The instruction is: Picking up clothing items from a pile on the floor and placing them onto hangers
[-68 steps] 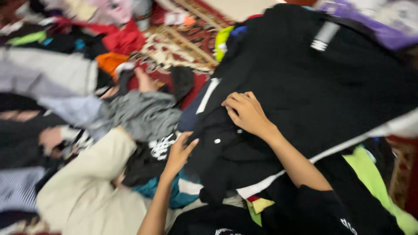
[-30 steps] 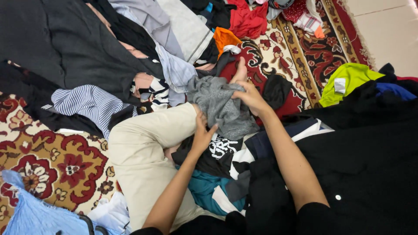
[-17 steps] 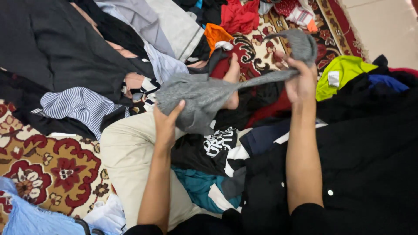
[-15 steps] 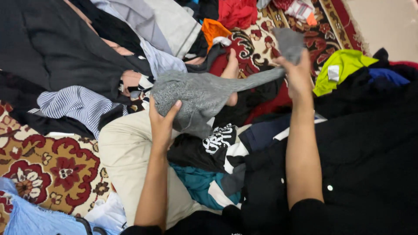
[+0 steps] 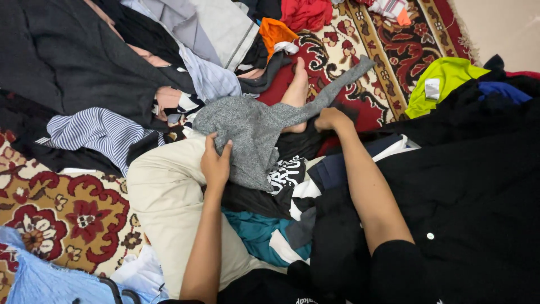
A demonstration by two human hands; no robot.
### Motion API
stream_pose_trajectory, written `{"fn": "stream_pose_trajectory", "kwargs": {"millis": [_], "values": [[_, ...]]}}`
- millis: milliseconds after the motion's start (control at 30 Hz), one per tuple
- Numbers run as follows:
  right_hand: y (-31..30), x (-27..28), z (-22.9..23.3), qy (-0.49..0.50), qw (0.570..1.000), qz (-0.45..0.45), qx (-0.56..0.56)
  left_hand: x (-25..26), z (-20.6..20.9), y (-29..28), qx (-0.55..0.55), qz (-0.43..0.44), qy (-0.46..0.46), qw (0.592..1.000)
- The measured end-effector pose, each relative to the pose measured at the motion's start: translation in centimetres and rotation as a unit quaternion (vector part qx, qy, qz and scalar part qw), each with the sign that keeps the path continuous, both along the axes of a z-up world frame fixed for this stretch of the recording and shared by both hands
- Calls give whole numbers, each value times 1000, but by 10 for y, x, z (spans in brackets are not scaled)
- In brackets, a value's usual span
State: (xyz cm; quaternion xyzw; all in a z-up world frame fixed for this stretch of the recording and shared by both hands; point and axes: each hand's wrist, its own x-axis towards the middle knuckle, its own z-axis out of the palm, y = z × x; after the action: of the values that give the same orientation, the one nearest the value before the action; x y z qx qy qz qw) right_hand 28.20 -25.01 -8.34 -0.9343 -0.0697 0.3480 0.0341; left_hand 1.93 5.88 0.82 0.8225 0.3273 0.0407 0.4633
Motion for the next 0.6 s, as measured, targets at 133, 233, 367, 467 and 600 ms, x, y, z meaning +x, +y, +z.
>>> {"fn": "stream_pose_trajectory", "kwargs": {"millis": [133,233,367,467,600], "values": [[37,-34,143,5,997,-9,77,-2,-6,0,7,7,-5,1000],[20,-33,136,17,980,-118,162,-4,-7,1,9,3,-22,1000],[-10,-17,113,54,915,-211,340,-1,-1,1,5,8,-43,999],[-40,-22,147,73,815,-276,505,-6,17,-8,4,25,-59,998],[-82,-28,201,29,618,-361,698,-30,21,-58,183,-26,-235,954]]}}
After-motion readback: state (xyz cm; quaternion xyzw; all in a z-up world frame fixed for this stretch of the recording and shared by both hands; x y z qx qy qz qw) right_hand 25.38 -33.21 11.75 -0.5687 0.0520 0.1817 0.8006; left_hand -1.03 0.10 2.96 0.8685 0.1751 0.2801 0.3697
